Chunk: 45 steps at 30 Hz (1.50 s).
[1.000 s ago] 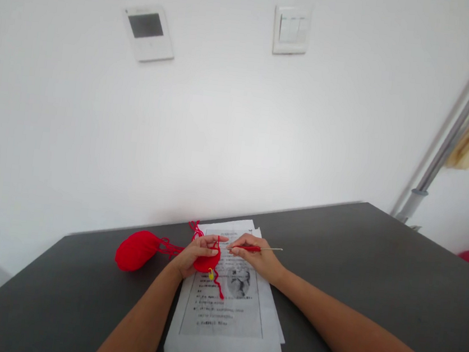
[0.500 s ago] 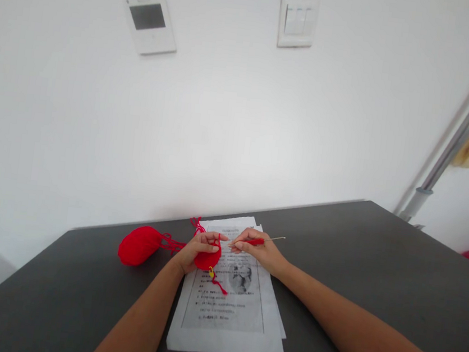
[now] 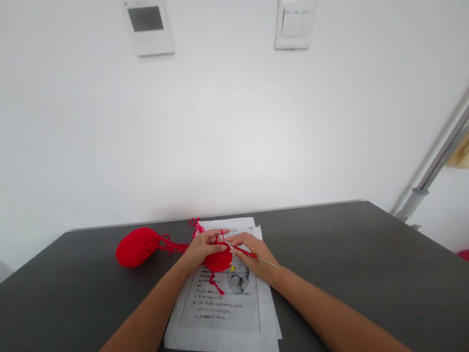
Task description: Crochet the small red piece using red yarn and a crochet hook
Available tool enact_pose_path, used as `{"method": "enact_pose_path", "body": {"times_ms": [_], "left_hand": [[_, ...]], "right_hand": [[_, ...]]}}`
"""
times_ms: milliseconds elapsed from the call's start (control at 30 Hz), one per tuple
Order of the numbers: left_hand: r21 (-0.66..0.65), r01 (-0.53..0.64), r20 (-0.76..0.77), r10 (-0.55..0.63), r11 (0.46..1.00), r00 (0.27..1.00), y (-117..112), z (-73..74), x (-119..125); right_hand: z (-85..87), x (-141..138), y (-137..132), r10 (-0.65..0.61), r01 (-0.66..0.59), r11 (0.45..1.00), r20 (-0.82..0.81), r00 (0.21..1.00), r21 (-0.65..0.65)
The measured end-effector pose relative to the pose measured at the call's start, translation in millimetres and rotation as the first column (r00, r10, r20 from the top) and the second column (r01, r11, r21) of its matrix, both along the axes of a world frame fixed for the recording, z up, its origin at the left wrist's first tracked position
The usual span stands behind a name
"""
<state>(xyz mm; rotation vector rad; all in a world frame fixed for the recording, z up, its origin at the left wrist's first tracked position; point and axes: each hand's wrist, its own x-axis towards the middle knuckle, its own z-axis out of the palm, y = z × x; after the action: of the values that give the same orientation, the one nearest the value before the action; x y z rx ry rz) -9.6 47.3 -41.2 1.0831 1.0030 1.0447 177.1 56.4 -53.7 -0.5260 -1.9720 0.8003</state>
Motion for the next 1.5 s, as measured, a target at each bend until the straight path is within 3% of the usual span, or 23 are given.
{"method": "enact_pose_path", "body": {"times_ms": [167,300,500,833,1033,1233,1500], "left_hand": [[0.038,-0.008,-0.108,0.012,0.999,0.994,-1.0,2.4,2.9],[0.085,-0.043,-0.109,0.052,0.995,0.993,-1.5,3.3,3.2],[0.163,-0.12,-0.128,0.142,0.979,0.982,-2.4,8.3,5.6],[0.202,-0.147,-0.142,0.178,0.968,0.974,-3.0,10.5,5.2],[0.176,-0.147,-0.175,0.178,0.973,0.968,-2.8,11.1,4.7],[0.209,-0.146,-0.204,0.189,0.967,0.96,-2.5,10.7,5.9],[0.26,-0.136,-0.197,0.19,0.956,0.962,-1.2,8.2,6.4]], "right_hand": [[1.9,-0.6,-0.2,-0.019,0.021,0.998,0.026,0.999,-0.067],[2.1,-1.0,2.6,-0.046,0.033,0.98,-0.06,0.997,-0.198],[4.9,1.0,6.7,-0.064,0.012,0.96,-0.176,0.982,-0.278],[7.7,2.9,9.6,0.051,-0.16,0.899,-0.265,0.963,-0.408],[9.5,7.6,11.4,0.114,-0.185,0.908,-0.204,0.972,-0.376],[13.7,11.7,10.2,0.048,-0.056,0.96,-0.035,0.998,-0.276],[12.2,10.0,6.9,0.007,-0.007,0.987,0.001,1.0,-0.161]]}}
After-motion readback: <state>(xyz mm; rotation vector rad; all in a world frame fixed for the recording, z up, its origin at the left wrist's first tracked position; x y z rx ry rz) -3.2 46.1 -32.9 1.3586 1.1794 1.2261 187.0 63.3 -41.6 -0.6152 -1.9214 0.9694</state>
